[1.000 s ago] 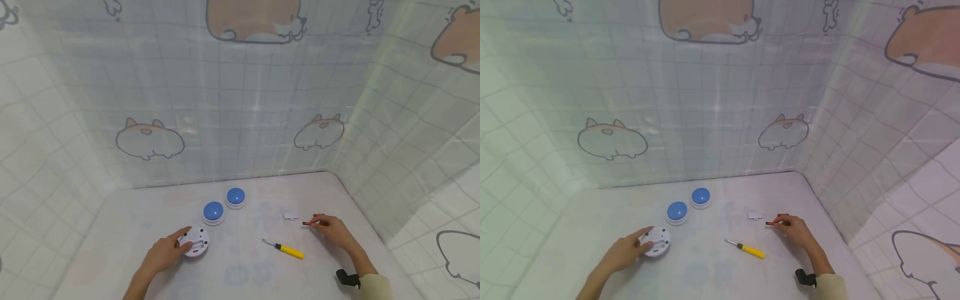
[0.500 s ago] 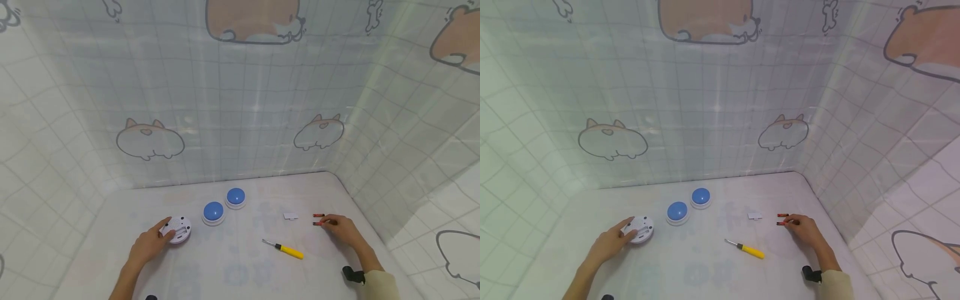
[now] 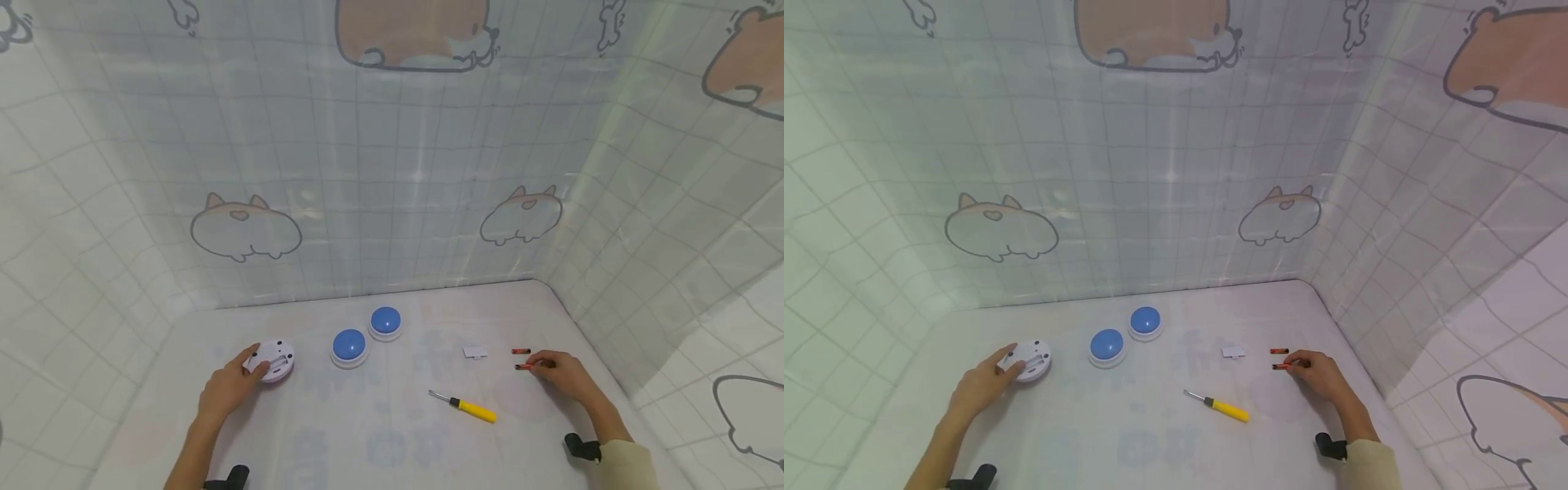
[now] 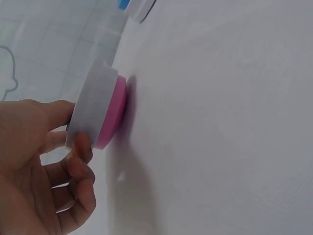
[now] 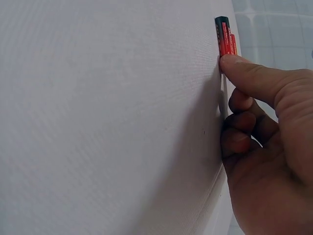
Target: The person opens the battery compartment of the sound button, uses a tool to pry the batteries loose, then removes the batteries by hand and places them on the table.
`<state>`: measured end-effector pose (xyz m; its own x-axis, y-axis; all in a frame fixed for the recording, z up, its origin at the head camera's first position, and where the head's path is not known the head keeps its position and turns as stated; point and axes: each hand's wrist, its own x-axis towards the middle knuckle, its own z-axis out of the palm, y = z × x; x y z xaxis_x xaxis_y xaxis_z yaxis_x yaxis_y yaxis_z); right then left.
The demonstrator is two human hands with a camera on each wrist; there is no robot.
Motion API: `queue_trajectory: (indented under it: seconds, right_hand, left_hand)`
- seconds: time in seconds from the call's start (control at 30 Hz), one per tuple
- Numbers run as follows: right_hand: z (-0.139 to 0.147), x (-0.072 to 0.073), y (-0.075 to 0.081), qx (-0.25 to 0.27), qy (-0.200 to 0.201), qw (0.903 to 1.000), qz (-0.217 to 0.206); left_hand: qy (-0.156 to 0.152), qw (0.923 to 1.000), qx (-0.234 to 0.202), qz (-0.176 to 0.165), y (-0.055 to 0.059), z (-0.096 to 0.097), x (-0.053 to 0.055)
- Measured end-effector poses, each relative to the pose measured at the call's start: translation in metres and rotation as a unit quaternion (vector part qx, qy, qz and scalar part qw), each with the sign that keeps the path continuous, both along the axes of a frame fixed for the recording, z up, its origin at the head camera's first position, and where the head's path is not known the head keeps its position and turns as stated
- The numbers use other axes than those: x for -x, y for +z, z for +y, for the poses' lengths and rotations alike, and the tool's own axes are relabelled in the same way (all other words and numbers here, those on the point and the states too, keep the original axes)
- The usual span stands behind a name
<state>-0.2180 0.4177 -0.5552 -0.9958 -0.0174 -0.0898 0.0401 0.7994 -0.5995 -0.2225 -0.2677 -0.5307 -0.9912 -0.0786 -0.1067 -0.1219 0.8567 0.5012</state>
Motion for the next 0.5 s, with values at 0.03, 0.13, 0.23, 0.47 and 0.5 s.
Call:
queue_trajectory:
  seconds: [0.03, 0.13, 0.23, 0.47, 0.5]
  right_hand:
    - [0.0000, 0.0001, 0.0005, 0.002, 0.000, 1.0000, -0.001]
    - [-0.0002, 0.0007, 0.0021, 0.005, 0.003, 1.0000, -0.003]
    - [-0.0012, 0.0011, 0.0045, 0.008, 0.000, 0.9999, -0.007]
    - [-0.0020, 0.0003, 0.0042, 0.011, -0.008, 0.9996, -0.023]
    - [-0.0017, 0.0002, 0.0036, 0.011, -0.008, 0.9996, -0.024]
  left_hand:
    - [0.001, 1.0000, 0.000, 0.000, -0.0005, -0.0008, 0.0005]
    - [0.004, 1.0000, 0.002, 0.003, -0.0007, -0.0024, 0.0013]
    - [0.003, 1.0000, 0.002, 0.009, -0.0006, -0.0031, 0.0015]
    - [0.003, 1.0000, 0.005, 0.008, 0.0007, -0.0031, 0.0006]
    - [0.004, 1.0000, 0.006, 0.006, 0.0007, -0.0028, 0.0003]
